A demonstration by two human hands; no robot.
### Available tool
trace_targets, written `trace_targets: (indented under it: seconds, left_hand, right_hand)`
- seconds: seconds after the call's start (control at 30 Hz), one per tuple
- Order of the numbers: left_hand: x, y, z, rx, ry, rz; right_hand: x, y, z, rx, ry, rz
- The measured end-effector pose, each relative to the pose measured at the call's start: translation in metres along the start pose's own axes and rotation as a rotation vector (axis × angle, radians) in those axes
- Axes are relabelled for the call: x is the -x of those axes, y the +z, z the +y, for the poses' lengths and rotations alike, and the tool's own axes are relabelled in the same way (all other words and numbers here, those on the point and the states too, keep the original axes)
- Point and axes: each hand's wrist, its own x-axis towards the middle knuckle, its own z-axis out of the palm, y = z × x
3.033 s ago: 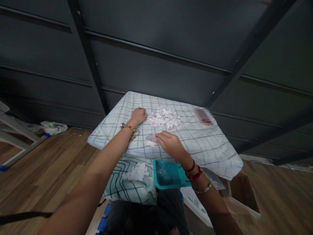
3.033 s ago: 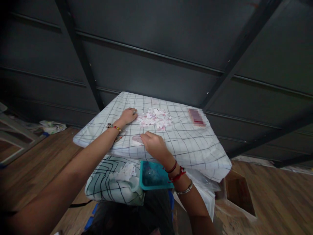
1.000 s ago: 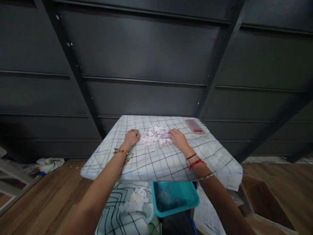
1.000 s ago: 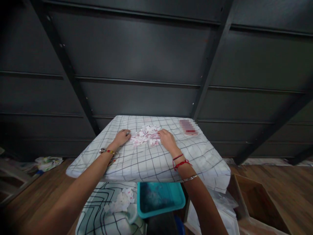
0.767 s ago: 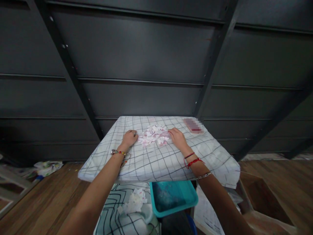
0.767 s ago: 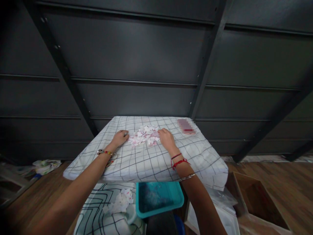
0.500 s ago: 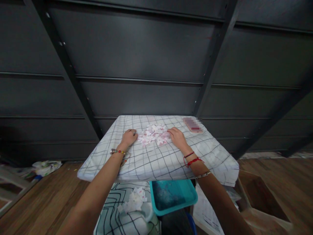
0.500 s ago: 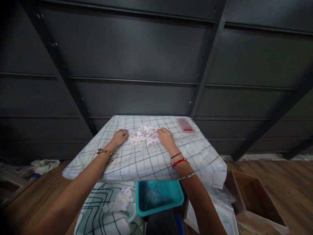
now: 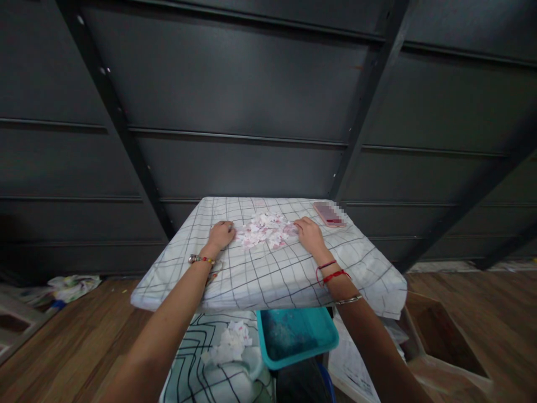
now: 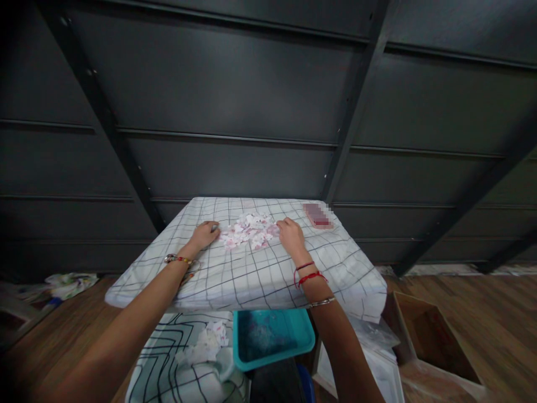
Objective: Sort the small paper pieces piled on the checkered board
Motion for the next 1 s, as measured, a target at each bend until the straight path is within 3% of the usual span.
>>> trace_targets:
  seconds: [0.17,0.4,0.53,0.73,1.0]
  left_hand:
    - [0.0,0.0,-0.001,-0.004,0.021,-0.002]
    - [0.0,-0.001,0.0,0.011,0.016,0.004]
    - [0.001,-0.002,0.001,0.008,0.028,0.007]
    - [-0.001,0.002,-0.002,0.004,0.056,0.007]
    - [-0.003,0.006,-0.004,0.014,0.055,0.009]
  right_hand:
    - [0.001,-0.003,0.012,-0.044,-0.108,-0.105]
    - [0.003,-0.003,0.011,0.003,-0.053,-0.03]
    - [0.003,-0.003,0.013,-0.033,-0.097,-0.071]
    - [0.001,0.0,0.014,-0.071,-0.135,0.013]
    - [0.003,0.002,0.017,-0.086,-0.162,-0.028]
